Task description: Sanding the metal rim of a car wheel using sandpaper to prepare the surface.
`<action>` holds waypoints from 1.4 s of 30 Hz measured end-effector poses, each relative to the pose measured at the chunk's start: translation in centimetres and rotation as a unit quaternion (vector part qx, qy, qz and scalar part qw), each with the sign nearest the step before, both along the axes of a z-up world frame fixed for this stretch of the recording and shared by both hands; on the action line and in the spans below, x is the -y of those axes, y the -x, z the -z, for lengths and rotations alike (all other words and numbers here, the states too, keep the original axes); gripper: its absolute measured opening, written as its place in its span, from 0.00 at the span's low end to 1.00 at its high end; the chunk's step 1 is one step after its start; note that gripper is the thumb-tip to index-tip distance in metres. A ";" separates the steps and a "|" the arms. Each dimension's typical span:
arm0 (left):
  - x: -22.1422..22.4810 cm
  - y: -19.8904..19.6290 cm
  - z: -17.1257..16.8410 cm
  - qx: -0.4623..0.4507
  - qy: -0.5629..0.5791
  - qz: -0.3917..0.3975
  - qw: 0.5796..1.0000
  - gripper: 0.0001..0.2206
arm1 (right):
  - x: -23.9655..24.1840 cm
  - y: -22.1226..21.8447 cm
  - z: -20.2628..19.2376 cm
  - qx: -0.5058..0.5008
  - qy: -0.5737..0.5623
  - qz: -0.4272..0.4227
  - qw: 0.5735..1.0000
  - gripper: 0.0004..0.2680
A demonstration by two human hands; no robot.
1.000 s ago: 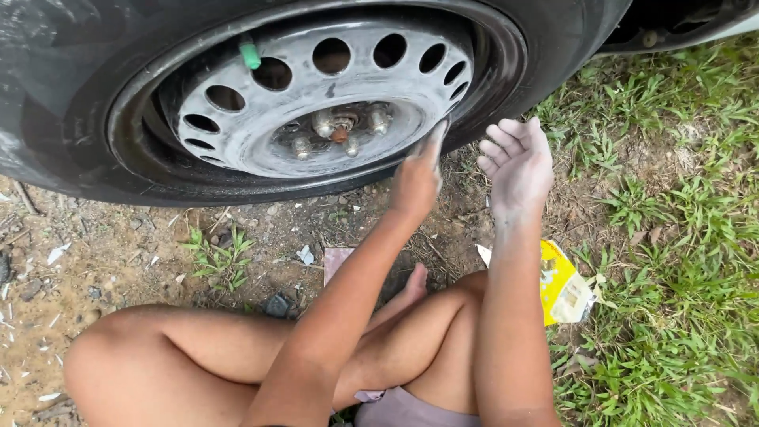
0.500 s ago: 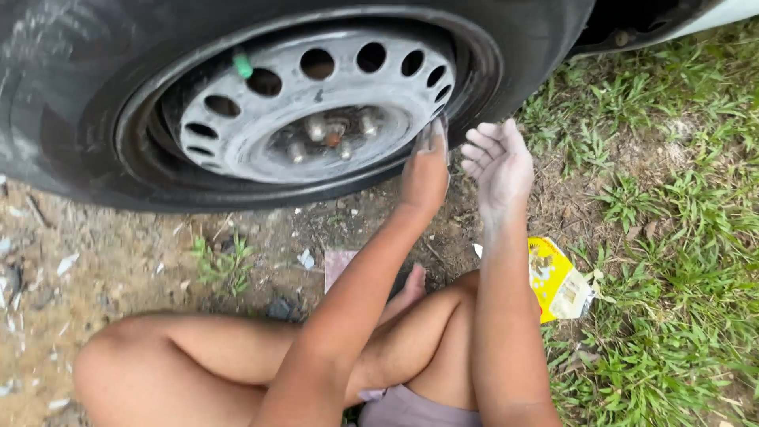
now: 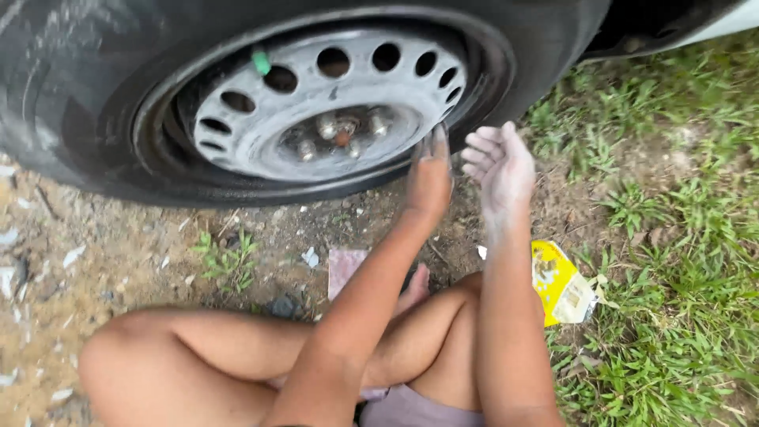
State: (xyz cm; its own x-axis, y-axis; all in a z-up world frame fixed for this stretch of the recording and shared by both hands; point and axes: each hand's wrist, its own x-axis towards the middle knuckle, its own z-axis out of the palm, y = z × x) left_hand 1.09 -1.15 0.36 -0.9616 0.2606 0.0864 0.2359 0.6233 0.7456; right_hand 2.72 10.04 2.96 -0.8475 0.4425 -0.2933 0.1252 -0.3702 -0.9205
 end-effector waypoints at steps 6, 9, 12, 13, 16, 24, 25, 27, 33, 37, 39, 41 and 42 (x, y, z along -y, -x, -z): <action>7.9 -0.6 5.8 -0.041 0.149 0.045 0.987 0.28 | -0.4 -1.0 -2.1 -0.017 -0.025 0.004 1.000 0.14; 12.8 -2.5 4.7 -0.131 0.297 0.019 0.946 0.18 | 0.3 -1.7 -3.2 0.000 -0.035 0.002 0.999 0.14; 13.9 -0.4 13.3 -0.182 0.303 0.040 0.935 0.18 | 0.2 -2.0 -3.8 0.001 -0.041 -0.007 0.999 0.13; 12.6 -0.9 12.3 -0.184 0.303 0.045 0.934 0.18 | 0.1 -2.0 -3.7 0.001 -0.040 -0.002 0.999 0.13; 8.7 -1.4 9.6 -0.174 0.287 0.014 0.942 0.16 | 0.5 -1.6 -3.7 -0.027 -0.033 0.010 0.999 0.14; 4.2 0.1 14.8 -0.160 0.256 0.000 0.953 0.42 | -0.1 -1.6 -3.0 -0.014 -0.056 -0.020 0.998 0.14; 5.1 0.1 13.1 -0.158 0.258 0.002 0.953 0.42 | 0.0 -1.4 -3.0 -0.011 -0.055 -0.020 0.998 0.14; 6.9 -0.3 9.8 -0.052 0.273 0.057 0.959 0.33 | 0.2 -1.3 -3.3 -0.017 -0.047 -0.012 0.999 0.13; 14.1 -1.9 12.2 -0.002 0.386 0.040 0.921 0.35 | 0.2 -0.9 -2.3 0.002 -0.041 -0.018 0.999 0.13; 12.6 -2.5 9.0 0.008 0.406 0.029 0.913 0.27 | 0.2 -1.3 -1.3 0.013 -0.040 -0.024 0.999 0.13; 10.7 -1.5 5.0 0.041 0.294 -0.034 0.954 0.23 | 0.2 -0.1 0.9 0.064 -0.092 -0.075 0.991 0.15; 10.1 -0.9 2.9 0.029 0.262 -0.054 0.963 0.14 | 1.9 0.5 3.8 0.108 -0.181 -0.131 0.969 0.16; 9.8 -1.0 2.0 0.027 0.234 -0.069 0.969 0.10 | 2.7 0.5 5.4 0.161 -0.262 -0.184 0.934 0.16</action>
State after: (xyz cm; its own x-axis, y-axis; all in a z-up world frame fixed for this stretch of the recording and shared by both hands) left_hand 2.07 -10.94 -1.61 -0.9900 0.1275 -0.0610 0.0947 0.9189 0.3829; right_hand 2.22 7.38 -2.44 -0.8757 0.2922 -0.3844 0.4567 0.2430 -0.8558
